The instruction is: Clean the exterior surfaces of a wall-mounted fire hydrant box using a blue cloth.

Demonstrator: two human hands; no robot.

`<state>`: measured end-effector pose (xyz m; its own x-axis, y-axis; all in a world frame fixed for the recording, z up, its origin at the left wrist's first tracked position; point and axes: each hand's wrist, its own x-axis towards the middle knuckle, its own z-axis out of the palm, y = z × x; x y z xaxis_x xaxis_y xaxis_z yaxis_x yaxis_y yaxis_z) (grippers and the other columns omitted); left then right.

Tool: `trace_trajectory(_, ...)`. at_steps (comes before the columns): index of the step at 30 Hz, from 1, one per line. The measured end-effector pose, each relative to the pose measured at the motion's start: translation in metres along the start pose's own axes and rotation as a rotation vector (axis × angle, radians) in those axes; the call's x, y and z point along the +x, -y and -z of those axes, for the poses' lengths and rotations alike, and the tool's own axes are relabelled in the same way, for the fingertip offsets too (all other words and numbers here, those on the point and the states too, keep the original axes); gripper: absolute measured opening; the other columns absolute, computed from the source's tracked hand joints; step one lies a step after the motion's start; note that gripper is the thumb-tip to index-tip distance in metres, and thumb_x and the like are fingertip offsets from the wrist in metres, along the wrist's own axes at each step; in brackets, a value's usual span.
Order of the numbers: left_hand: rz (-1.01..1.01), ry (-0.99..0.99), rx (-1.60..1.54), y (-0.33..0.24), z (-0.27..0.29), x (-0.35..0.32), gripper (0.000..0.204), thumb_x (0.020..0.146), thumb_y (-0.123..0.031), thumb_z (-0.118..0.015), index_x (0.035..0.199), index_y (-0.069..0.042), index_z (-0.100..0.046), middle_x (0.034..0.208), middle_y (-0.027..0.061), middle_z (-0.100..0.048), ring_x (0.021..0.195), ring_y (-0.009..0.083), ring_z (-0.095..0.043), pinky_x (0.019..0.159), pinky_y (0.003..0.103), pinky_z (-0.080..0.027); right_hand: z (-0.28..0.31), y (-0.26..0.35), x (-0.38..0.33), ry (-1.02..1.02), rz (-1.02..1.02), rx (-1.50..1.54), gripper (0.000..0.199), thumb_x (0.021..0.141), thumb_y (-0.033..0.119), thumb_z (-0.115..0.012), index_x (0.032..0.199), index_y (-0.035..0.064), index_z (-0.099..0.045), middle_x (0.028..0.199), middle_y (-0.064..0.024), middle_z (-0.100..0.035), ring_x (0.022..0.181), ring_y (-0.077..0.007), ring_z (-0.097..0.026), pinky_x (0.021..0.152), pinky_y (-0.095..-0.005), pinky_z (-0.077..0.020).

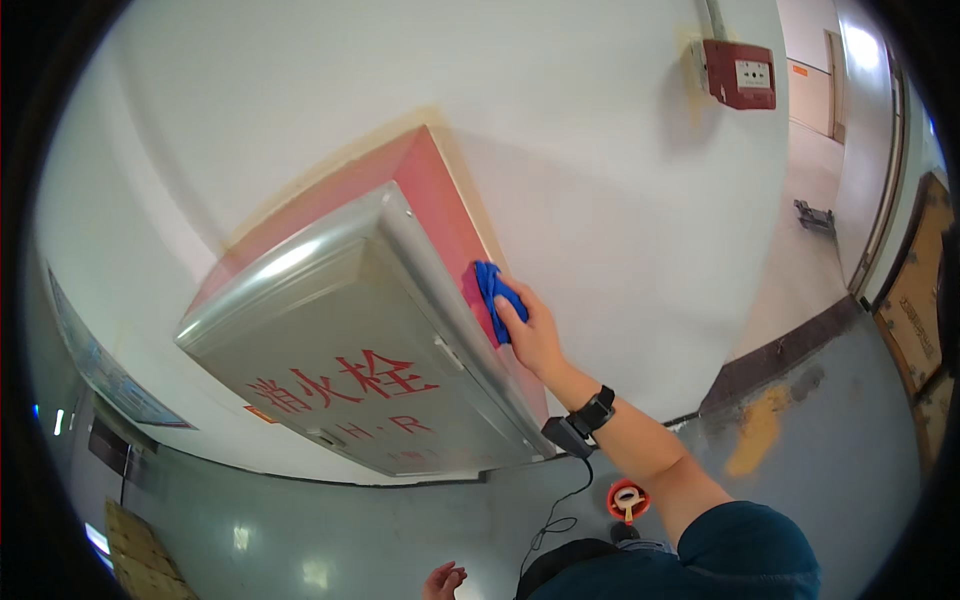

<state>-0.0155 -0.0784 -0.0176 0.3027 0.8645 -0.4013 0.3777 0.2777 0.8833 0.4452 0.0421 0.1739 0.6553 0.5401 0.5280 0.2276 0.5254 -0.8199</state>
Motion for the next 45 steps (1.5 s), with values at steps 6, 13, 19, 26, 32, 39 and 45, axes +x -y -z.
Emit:
trace_trajectory(6, 0.031, 0.018, -0.017, -0.019, -0.011, 0.002, 0.049, 0.095, -0.027, -0.062, 0.131, 0.005, -0.052, 0.122, 0.0187, -0.063, 0.115, 0.0268, -0.059, 0.101, 0.037, -0.045, 0.038, -0.116, -0.096, -0.026, -0.247, -0.132, 0.040, 0.095, 0.028, -0.060, 0.127, 0.0043, -0.058, 0.115, -0.0155, -0.066, 0.105, -0.0234, -0.062, 0.093, -0.0328, -0.0459)
trace_trajectory(13, 0.019, 0.039, 0.028, -0.026, -0.014, 0.009, 0.052, 0.095, -0.028, -0.062, 0.134, 0.005, -0.050, 0.125, 0.0204, -0.061, 0.117, 0.0284, -0.058, 0.102, 0.038, -0.043, 0.077, -0.170, -0.145, 0.078, -0.624, -0.189, 0.044, 0.093, 0.031, -0.062, 0.128, 0.0049, -0.058, 0.109, -0.0175, -0.068, 0.099, -0.0262, -0.066, 0.088, -0.0345, -0.0494)
trace_trajectory(19, 0.039, 0.003, 0.033, -0.029, -0.015, -0.011, 0.053, 0.095, -0.028, -0.061, 0.136, 0.004, -0.049, 0.127, 0.0212, -0.059, 0.118, 0.0293, -0.058, 0.103, 0.039, -0.042, 0.053, -0.079, -0.072, -0.065, -0.316, -0.053, 0.044, 0.093, 0.028, -0.062, 0.129, 0.0028, -0.055, 0.111, -0.0194, -0.067, 0.100, -0.0251, -0.065, 0.088, -0.0335, -0.0494)
trace_trajectory(26, 0.064, -0.064, 0.002, -0.014, -0.010, -0.031, 0.053, 0.095, -0.029, -0.061, 0.135, 0.004, -0.049, 0.127, 0.0205, -0.060, 0.118, 0.0292, -0.058, 0.103, 0.040, -0.042, 0.026, -0.094, -0.080, -0.043, -0.100, -0.115, 0.041, 0.095, 0.025, -0.060, 0.130, 0.0041, -0.055, 0.116, -0.0189, -0.064, 0.103, -0.0268, -0.063, 0.091, -0.0339, -0.0475)
trace_trajectory(32, 0.090, -0.067, -0.026, -0.005, -0.009, -0.035, 0.053, 0.095, -0.031, -0.061, 0.134, 0.002, -0.050, 0.126, 0.0208, -0.060, 0.119, 0.0296, -0.057, 0.104, 0.041, -0.042, 0.060, -0.214, -0.168, -0.097, -0.554, -0.236, 0.041, 0.094, 0.031, -0.059, 0.124, 0.0035, -0.059, 0.111, -0.0189, -0.067, 0.101, -0.0275, -0.065, 0.089, -0.0353, -0.0491)
trace_trajectory(39, 0.109, -0.040, 0.090, -0.014, -0.002, -0.033, 0.057, 0.095, -0.038, -0.057, 0.137, -0.001, -0.048, 0.132, 0.0206, -0.057, 0.125, 0.0321, -0.052, 0.109, 0.046, -0.036, 0.093, -0.263, -0.204, -0.091, -0.881, -0.248, 0.041, 0.090, 0.032, -0.063, 0.116, 0.0004, -0.064, 0.103, -0.0198, -0.069, 0.096, -0.0284, -0.067, 0.085, -0.0368, -0.0507)
trace_trajectory(45, 0.125, -0.073, 0.104, -0.022, -0.004, -0.042, 0.059, 0.094, -0.040, -0.059, 0.137, -0.002, -0.049, 0.132, 0.0198, -0.057, 0.126, 0.0322, -0.052, 0.108, 0.047, -0.036, 0.085, -0.247, -0.132, -0.177, -0.571, -0.284, 0.043, 0.090, 0.035, -0.061, 0.118, 0.0019, -0.063, 0.107, -0.0217, -0.068, 0.100, -0.0326, -0.066, 0.087, -0.0383, -0.0504)
